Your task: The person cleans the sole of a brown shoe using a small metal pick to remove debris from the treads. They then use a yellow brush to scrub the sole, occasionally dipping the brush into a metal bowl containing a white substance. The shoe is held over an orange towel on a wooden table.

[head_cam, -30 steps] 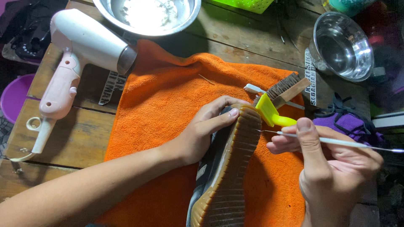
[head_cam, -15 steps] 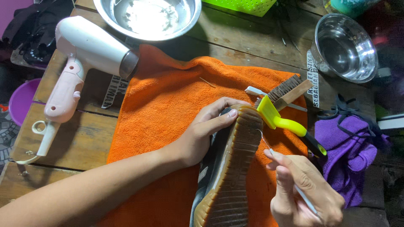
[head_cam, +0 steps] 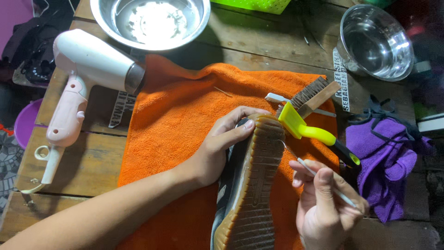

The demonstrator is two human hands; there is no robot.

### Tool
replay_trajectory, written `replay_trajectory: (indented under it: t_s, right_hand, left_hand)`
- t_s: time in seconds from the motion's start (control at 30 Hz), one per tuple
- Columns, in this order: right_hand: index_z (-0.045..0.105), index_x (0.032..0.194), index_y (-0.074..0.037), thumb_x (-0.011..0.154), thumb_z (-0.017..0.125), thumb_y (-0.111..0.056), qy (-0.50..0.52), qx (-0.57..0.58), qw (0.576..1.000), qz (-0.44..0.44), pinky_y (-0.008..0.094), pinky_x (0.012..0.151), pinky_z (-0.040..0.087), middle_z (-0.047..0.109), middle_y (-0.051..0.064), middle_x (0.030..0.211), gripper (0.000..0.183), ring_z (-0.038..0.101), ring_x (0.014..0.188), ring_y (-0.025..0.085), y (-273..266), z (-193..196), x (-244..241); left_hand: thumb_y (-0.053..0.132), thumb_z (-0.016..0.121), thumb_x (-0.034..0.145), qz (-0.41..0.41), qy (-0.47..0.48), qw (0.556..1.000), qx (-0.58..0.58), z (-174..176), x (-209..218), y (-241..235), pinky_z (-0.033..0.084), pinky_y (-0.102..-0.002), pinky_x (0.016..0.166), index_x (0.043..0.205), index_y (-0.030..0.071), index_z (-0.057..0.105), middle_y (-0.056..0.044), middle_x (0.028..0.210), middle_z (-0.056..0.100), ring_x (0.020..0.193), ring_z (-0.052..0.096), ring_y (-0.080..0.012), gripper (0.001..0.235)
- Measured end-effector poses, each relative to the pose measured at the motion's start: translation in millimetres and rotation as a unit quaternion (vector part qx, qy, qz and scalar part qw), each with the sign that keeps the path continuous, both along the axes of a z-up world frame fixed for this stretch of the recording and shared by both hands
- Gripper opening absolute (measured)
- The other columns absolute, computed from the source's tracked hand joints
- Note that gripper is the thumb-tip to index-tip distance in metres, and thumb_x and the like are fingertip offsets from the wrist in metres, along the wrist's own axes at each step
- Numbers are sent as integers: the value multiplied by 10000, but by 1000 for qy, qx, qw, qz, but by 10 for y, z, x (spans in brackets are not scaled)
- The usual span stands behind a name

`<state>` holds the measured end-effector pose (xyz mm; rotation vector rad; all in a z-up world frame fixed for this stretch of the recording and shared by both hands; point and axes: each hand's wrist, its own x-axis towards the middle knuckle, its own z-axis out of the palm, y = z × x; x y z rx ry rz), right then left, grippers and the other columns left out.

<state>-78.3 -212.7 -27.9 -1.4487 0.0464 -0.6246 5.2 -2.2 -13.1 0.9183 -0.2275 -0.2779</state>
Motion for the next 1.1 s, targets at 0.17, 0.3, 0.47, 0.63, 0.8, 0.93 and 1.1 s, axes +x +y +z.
replay_trajectory:
  t_s: [0.17, 0.3, 0.47, 0.63, 0.8, 0.93, 1.1]
  right_hand:
    - [750, 1029, 141, 1100, 582, -68, -96, -355, 928, -51, 311, 603, 586, 797, 246, 930, 277, 731, 589, 269, 351, 612, -49]
    - [783, 1036, 91, 1050, 629, 7, -160, -502, 850, 9, 325, 672, 579, 822, 180, 890, 176, 729, 647, 229, 313, 880, -6]
    - [797, 962, 117, 1015, 663, 16, -156, -514, 843, 6, 385, 724, 624, 813, 169, 863, 177, 761, 683, 266, 309, 1019, 6]
    - [803, 955, 100, 1043, 631, -26, -153, -548, 822, -6, 385, 702, 583, 765, 124, 790, 231, 688, 644, 251, 333, 1097, -49]
    - [629, 1615, -377, 878, 687, -764, 243, -632, 626, 387, 344, 1128, 606, 857, -117, 1444, 834, 849, 1286, 107, -2666, -168, -29]
    - [863, 1284, 507, 878, 691, 395, 588, -90, 800, 83, 694, 989, 659, 1005, 728, 1129, 454, 933, 1040, 773, -3154, 292, 64]
    - [812, 958, 79, 1094, 600, -103, 60, -486, 872, -18, 296, 659, 646, 803, 177, 801, 311, 810, 657, 224, 330, 1587, 101]
  left_hand:
    - [410, 610, 1057, 7, -30, 998, 50, 83, -26, 38, 518, -323, 1089, 1351, 42, 699, -81, 1290, 754, 1193, 690, -159, 479]
    - [395, 599, 1068, 7, -35, 998, 50, 95, -28, 46, 531, -336, 1101, 1367, 29, 684, -95, 1314, 734, 1216, 684, -172, 480]
    - [421, 618, 1066, -10, -39, 999, 33, 104, -39, 46, 515, -314, 1087, 1369, 48, 689, -69, 1293, 755, 1189, 690, -146, 485]
    - [417, 626, 1070, -17, -37, 999, 22, 121, -46, 63, 514, -305, 1092, 1391, 60, 673, -54, 1301, 751, 1184, 687, -128, 483]
    - [452, 630, 1053, -22, -60, 997, 42, 161, -79, 58, 495, -324, 1088, 1362, 81, 697, -63, 1322, 746, 1194, 674, -152, 487]
    - [451, 665, 1053, -37, -40, 998, -13, 138, -78, 66, 504, -320, 1096, 1383, 40, 682, -89, 1341, 743, 1211, 686, -153, 527]
    - [465, 680, 1022, -57, -21, 998, -25, 207, -66, 76, 500, -326, 1082, 1380, 35, 678, -95, 1326, 744, 1191, 694, -169, 559]
